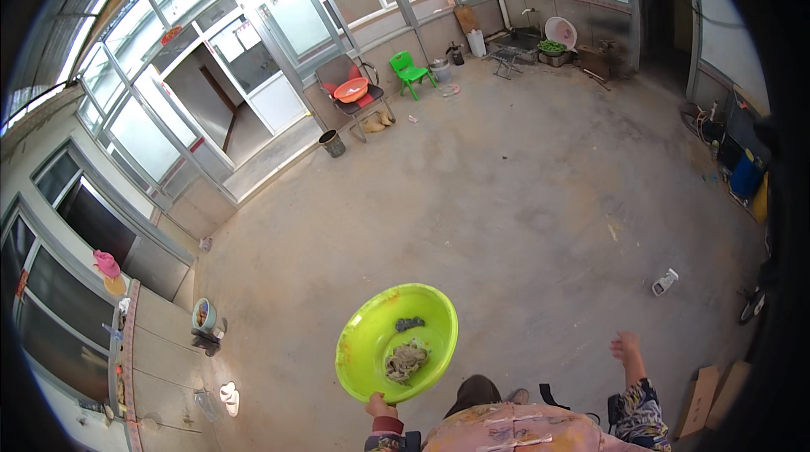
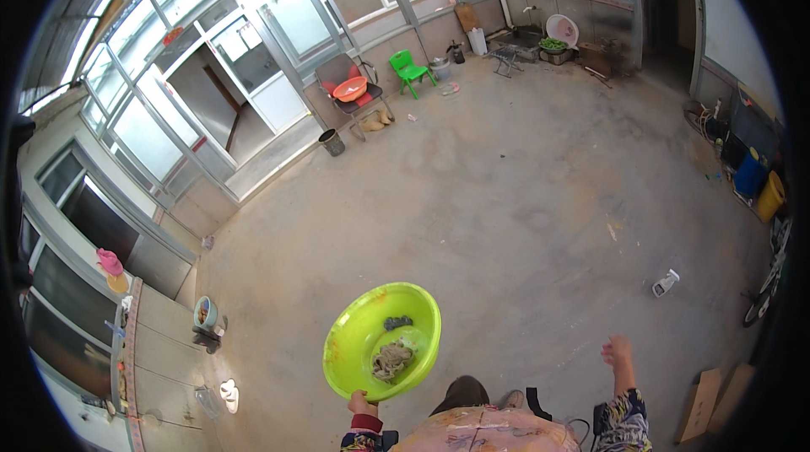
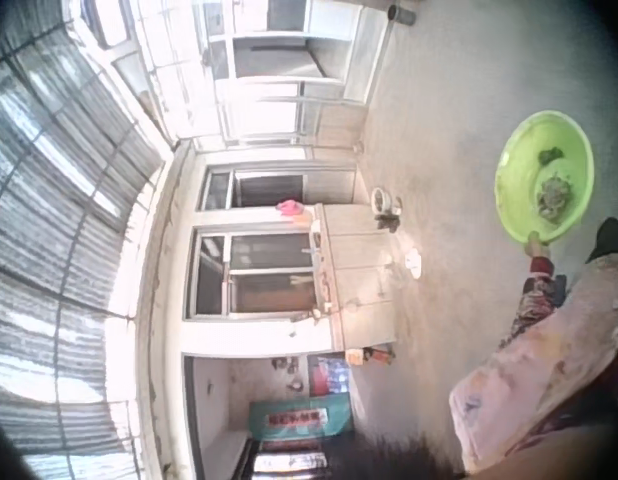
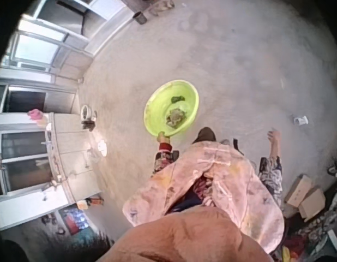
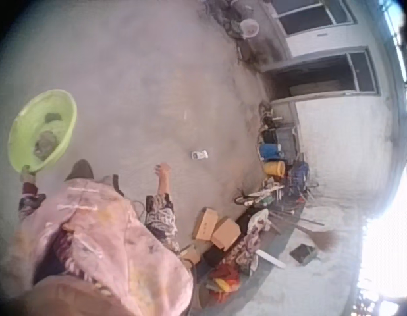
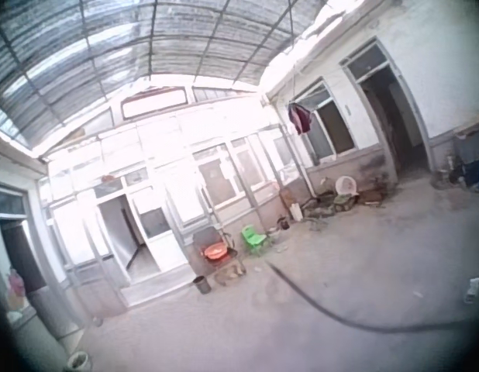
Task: The person wipes a white window frame with a pink cloth, then rinses the cloth in a green basin, pours out dirty water, refills the basin from a tap, and wrings the cloth. The person handles a cloth, basin, and tap throughout.
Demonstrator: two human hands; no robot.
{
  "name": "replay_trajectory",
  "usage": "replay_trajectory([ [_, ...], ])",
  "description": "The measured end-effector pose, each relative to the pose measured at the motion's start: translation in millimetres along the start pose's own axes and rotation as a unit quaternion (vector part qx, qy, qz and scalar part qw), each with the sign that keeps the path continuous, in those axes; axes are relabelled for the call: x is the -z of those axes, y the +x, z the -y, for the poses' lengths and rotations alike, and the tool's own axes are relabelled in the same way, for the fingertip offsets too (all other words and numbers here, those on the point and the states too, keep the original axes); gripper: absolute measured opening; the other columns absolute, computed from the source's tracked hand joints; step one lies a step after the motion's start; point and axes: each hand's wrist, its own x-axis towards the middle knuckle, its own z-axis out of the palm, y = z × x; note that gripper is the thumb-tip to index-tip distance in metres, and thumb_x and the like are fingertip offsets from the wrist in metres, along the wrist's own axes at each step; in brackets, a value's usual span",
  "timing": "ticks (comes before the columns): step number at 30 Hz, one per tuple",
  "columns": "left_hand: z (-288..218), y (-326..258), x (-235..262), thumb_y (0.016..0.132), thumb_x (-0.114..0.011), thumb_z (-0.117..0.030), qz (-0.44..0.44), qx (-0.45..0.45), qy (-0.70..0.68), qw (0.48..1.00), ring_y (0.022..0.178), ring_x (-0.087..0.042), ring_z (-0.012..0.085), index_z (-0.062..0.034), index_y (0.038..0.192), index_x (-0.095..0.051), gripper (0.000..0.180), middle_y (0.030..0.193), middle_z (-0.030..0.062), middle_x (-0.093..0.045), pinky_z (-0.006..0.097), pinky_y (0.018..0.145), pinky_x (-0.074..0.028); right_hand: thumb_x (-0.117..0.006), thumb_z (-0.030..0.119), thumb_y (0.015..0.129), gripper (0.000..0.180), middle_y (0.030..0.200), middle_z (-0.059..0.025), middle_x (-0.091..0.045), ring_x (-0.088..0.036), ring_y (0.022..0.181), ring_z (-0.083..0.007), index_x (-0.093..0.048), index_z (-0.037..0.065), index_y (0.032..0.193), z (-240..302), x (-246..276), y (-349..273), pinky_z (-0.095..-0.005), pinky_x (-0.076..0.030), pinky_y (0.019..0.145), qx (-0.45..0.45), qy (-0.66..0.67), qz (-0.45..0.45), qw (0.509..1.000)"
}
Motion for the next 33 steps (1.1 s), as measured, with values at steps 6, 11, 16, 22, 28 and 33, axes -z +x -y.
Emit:
replay_trajectory([
  [6, 58.2, 21.8, -193.6, 0.068, -0.056, 0.001, 0.010, -0.004, -0.017, 1.000, 0.082, -0.064, 0.0356, 0.0080, 0.094, -0.051, 0.027, 0.094, 0.0174, -0.059, 0.051, 0.068, -0.056, -0.054, 0.031, 0.096, 0.040, 0.091, -0.0089, -0.066, -0.065, 0.071, -0.0185, -0.056, 0.006, 0.126, 348.1, -200.0, 35.8, -0.0329, -0.051, 0.060, 0.213, -0.096, 0.186, 0.954],
  [11, 107.0, 31.5, -402.7, 0.068, -0.054, 0.003, 0.036, 0.009, -0.042, 0.998, 0.080, -0.064, 0.0362, 0.0097, 0.094, -0.050, 0.027, 0.092, 0.0173, -0.057, 0.053, 0.068, -0.056, -0.053, 0.031, 0.096, 0.041, 0.093, -0.0091, -0.066, -0.066, 0.069, -0.0203, -0.055, 0.008, 0.129, 465.8, -220.7, 172.8, -0.0339, -0.051, 0.056, 0.156, -0.115, 0.142, 0.971],
  [16, 110.3, 30.7, -601.9, 0.069, -0.055, 0.005, 0.019, 0.029, 0.045, 0.998, 0.076, -0.063, 0.0323, 0.0067, 0.099, -0.052, 0.030, 0.094, 0.0146, -0.059, 0.047, 0.064, -0.055, -0.052, 0.040, 0.093, 0.035, 0.085, -0.0109, -0.065, -0.064, 0.061, -0.0254, -0.059, 0.008, 0.106, 433.5, -113.0, 294.2, -0.0402, -0.048, 0.049, -0.047, -0.102, -0.078, 0.991],
  [22, 170.4, 45.7, -846.0, 0.071, -0.057, 0.002, 0.074, 0.048, 0.072, 0.993, 0.074, -0.064, 0.0284, 0.0010, 0.103, -0.053, 0.032, 0.093, 0.0119, -0.060, 0.043, 0.057, -0.053, -0.050, 0.039, 0.090, 0.040, 0.072, -0.0141, -0.058, -0.056, 0.055, -0.0294, -0.058, 0.000, 0.087, 433.3, -36.0, 338.3, -0.0439, -0.045, 0.046, -0.187, -0.031, -0.184, 0.964],
  [28, 235.3, 18.0, -1103.3, 0.072, -0.058, 0.001, 0.046, 0.085, 0.055, 0.994, 0.074, -0.063, 0.0288, -0.0021, 0.106, -0.053, 0.034, 0.093, 0.0113, -0.060, 0.043, 0.057, -0.052, -0.049, 0.031, 0.091, 0.030, 0.066, -0.0155, -0.058, -0.056, 0.049, -0.0294, -0.056, 0.002, 0.087, 680.8, -137.0, 526.4, -0.0444, -0.045, 0.043, -0.182, -0.029, -0.095, 0.978],
  [33, 276.9, -6.1, -1262.3, 0.073, -0.057, 0.000, 0.061, 0.099, 0.074, 0.990, 0.085, -0.064, 0.0317, -0.0007, 0.109, -0.053, 0.036, 0.102, 0.0117, -0.060, 0.047, 0.069, -0.056, -0.056, 0.033, 0.094, 0.036, 0.086, -0.0090, -0.066, -0.064, 0.061, -0.0173, -0.058, 0.006, 0.117, 1026.2, -296.3, 663.8, -0.0323, -0.049, 0.048, 0.081, -0.114, 0.060, 0.988],
])
